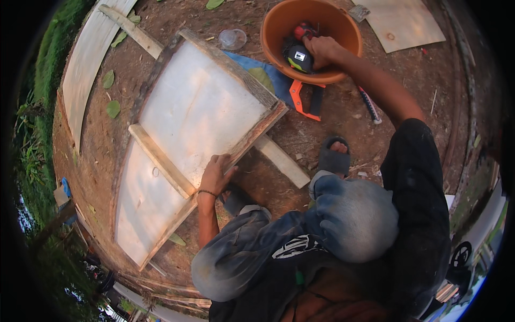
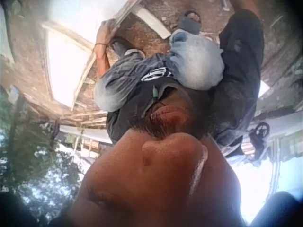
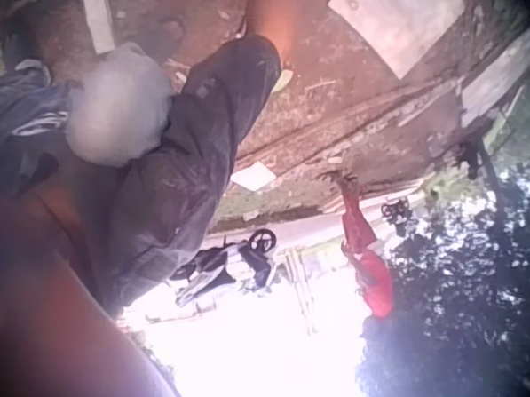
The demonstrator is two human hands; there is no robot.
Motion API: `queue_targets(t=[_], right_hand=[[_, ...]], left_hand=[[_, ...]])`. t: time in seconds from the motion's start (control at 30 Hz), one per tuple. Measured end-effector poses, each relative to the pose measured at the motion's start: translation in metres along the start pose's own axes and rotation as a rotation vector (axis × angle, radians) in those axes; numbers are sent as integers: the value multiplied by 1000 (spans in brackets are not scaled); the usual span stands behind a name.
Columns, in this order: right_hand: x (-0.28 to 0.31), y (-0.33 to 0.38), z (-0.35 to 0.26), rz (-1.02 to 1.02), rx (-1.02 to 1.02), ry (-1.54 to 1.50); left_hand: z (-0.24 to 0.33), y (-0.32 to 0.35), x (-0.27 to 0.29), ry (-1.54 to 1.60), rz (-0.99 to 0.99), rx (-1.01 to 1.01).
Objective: The person assembles a wooden frame on a white board outdoors. They use a hammer to drive nails into the frame, a hand saw to cut a wooden piece, and a utility knife to trim edges. The person repeatedly positions and secures wooden pieces to the frame.
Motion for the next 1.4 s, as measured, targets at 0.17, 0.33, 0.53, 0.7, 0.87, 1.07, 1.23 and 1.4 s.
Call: queue_targets(t=[0.17, 0.33, 0.53, 0.7, 0.87, 1.07, 1.23, 1.4], right_hand=[[-10, -11, 21, 150, -14, -120], [31, -3, 48, 634, -147, -284], [23, 5, 35, 223, -205, -205], [3, 15, 24, -110, 50, -169], [-10, 10, 22, -353, 171, -296], [-12, 14, 9, -268, 170, -119], [-15, 9, 12, -336, 247, -162], [-13, 13, 7, -323, 304, -140]], left_hand=[[-1, -1, -3, -3, 5, 3], [-1, -2, -2, -19, 5, -7], [-1, -5, -3, -39, 0, 18], [3, -8, -3, -46, 6, 37], [0, -8, -5, -53, -7, 55], [7, -8, -1, -97, -43, 96], [12, -3, 7, -99, 109, -17], [21, -5, 14, 68, 139, 70]])
Point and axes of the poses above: each hand's wrist, its own y-axis away from the middle knuckle, its own x-axis out of the back of the hand, z = x × y, the point moved 4 cm from there along -y, towards the middle knuckle, and after that the axes turned 9 degrees about z, right-handed, at the moved point
